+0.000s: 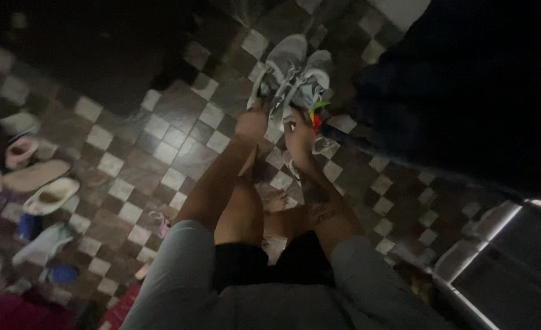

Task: The person picks up various shoes from a cluttered floor and places them on a small wooden bench. They handle sneakers, slippers, and sandals one at a time, arranging them in pairs on the bench.

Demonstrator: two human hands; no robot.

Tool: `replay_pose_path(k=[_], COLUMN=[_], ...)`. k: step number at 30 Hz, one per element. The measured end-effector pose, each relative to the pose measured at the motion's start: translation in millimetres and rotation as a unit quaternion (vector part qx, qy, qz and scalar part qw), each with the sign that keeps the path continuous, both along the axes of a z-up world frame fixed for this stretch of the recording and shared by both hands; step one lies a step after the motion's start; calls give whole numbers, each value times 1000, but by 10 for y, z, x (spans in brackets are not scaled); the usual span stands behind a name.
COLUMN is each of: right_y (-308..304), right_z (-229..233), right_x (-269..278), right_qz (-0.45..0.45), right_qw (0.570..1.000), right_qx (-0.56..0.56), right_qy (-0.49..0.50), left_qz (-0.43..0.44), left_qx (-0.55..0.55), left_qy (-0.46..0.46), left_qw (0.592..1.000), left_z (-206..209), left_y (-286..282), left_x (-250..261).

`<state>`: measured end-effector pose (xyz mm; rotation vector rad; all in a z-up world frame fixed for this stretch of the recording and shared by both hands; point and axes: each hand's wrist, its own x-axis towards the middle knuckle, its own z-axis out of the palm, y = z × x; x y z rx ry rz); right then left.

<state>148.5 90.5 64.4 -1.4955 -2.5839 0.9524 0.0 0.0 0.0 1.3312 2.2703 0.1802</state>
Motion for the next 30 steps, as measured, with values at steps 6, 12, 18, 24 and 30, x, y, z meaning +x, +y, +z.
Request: replay_pose_path(k=[6, 12, 18, 24, 30], right_y=[-486, -979, -1430, -1808, -2071], right_z=[1566, 2780, 3127, 3204, 3310], right_x=[107, -12, -445, -1025, -1596], right_qz=[112, 204, 222, 240, 275], right_qw=[967, 947, 949, 954, 947], right_qx=[98, 102, 41, 4, 36], right_qy=[209, 225, 221, 177, 160], left_qz=[98, 192, 266, 272, 315], left_qx=[13, 101, 125, 158, 154], left_qy=[-26, 37, 93, 93, 64], left_qw=[995, 975, 951, 945, 934], left_z=[2105, 3159, 3557, 3627, 3559], left_y=[-820, -1599, -2214, -2824, -3202], left_x=[37, 84, -139, -672, -1279])
